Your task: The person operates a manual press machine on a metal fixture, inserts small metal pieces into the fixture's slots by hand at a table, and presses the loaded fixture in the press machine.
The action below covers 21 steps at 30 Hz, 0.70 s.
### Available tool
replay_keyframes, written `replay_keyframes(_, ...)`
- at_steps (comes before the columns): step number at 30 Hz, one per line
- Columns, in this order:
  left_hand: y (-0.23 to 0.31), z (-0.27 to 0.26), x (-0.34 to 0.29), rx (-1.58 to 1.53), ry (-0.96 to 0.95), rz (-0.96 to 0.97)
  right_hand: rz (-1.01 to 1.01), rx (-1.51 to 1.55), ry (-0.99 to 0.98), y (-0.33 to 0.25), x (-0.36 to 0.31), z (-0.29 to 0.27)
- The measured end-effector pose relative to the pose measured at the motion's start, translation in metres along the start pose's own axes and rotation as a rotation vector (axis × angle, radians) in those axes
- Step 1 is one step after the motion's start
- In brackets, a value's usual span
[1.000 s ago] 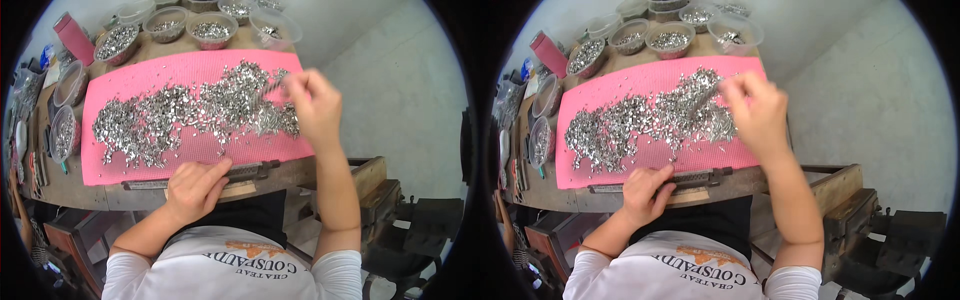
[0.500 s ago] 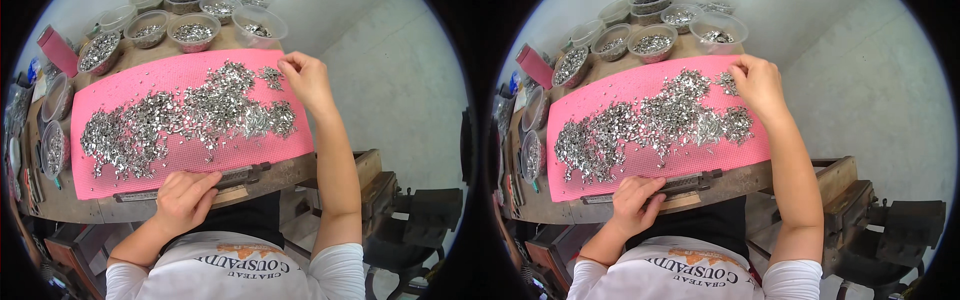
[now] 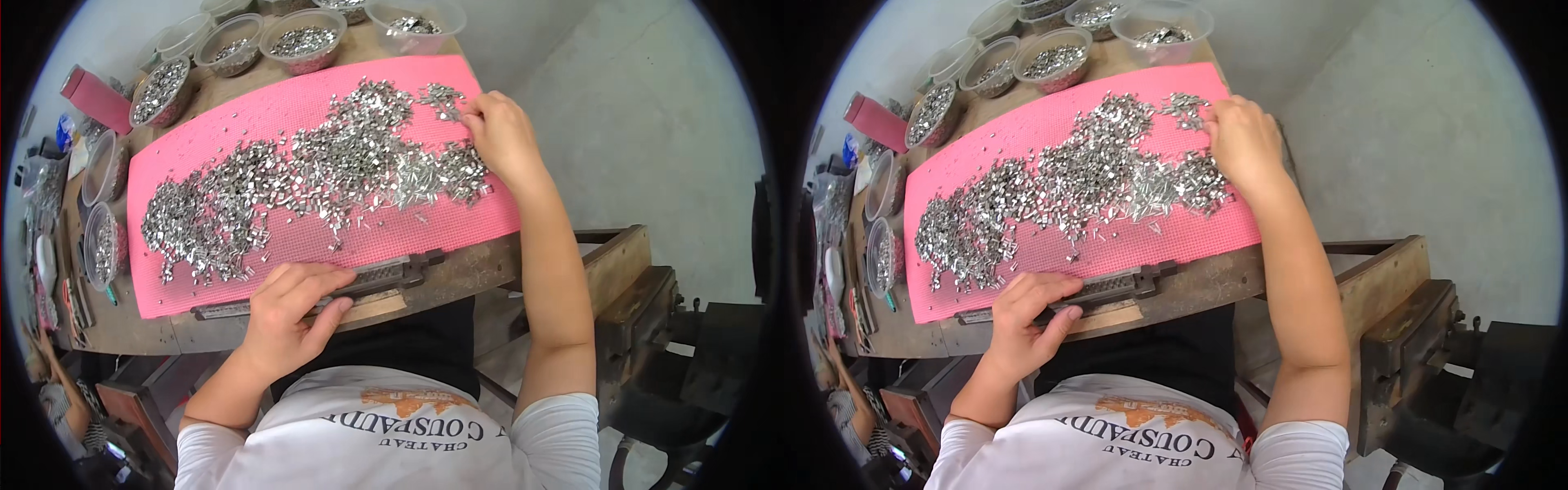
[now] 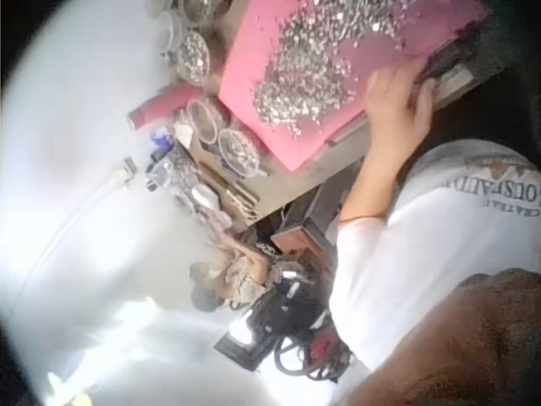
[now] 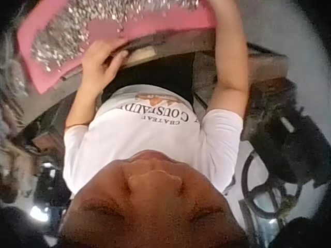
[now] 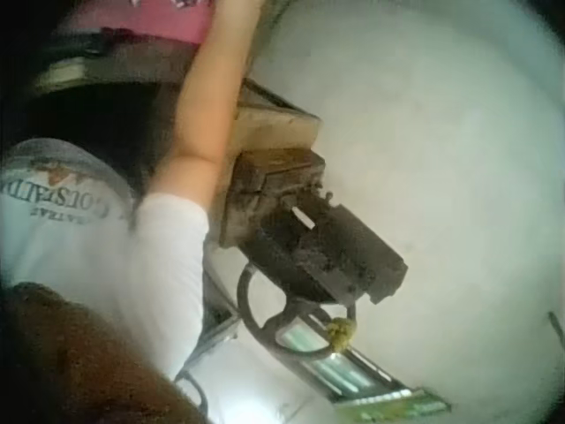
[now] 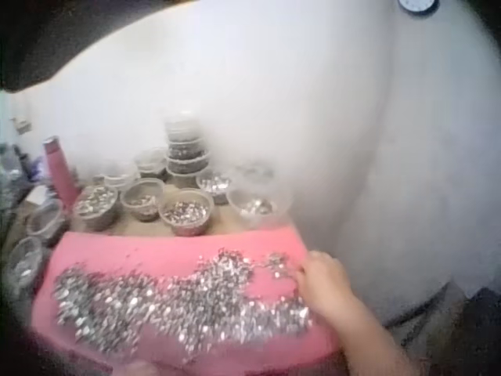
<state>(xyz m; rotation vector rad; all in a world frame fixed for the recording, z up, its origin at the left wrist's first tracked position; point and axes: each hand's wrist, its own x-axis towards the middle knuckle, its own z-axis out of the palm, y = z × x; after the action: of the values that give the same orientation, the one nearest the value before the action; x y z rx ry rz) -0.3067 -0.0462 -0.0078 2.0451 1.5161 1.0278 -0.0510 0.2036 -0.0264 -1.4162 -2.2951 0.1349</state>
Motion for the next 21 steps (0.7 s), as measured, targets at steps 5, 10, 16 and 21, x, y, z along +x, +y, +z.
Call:
replay_keyframes(5, -0.001, -0.002, 0.004, -0.054, -0.030, -0.041, 0.090, 0.285, 0.075, -0.010, -0.027, -0.022)
replay_keyframes(10, -0.004, -0.009, 0.022, 0.095, -0.009, -0.039, 0.182, 0.652, -0.031, -0.035, -0.074, -0.042)
replay_keyframes(16, -0.016, -0.015, 0.046, 0.362, -0.009, 0.007, -0.040, 0.400, 0.117, -0.045, -0.117, -0.032)
replay_keyframes(21, -0.020, -0.006, 0.056, 0.314, 0.035, 0.183, -0.009, 0.317, 0.180, -0.039, -0.130, -0.017)
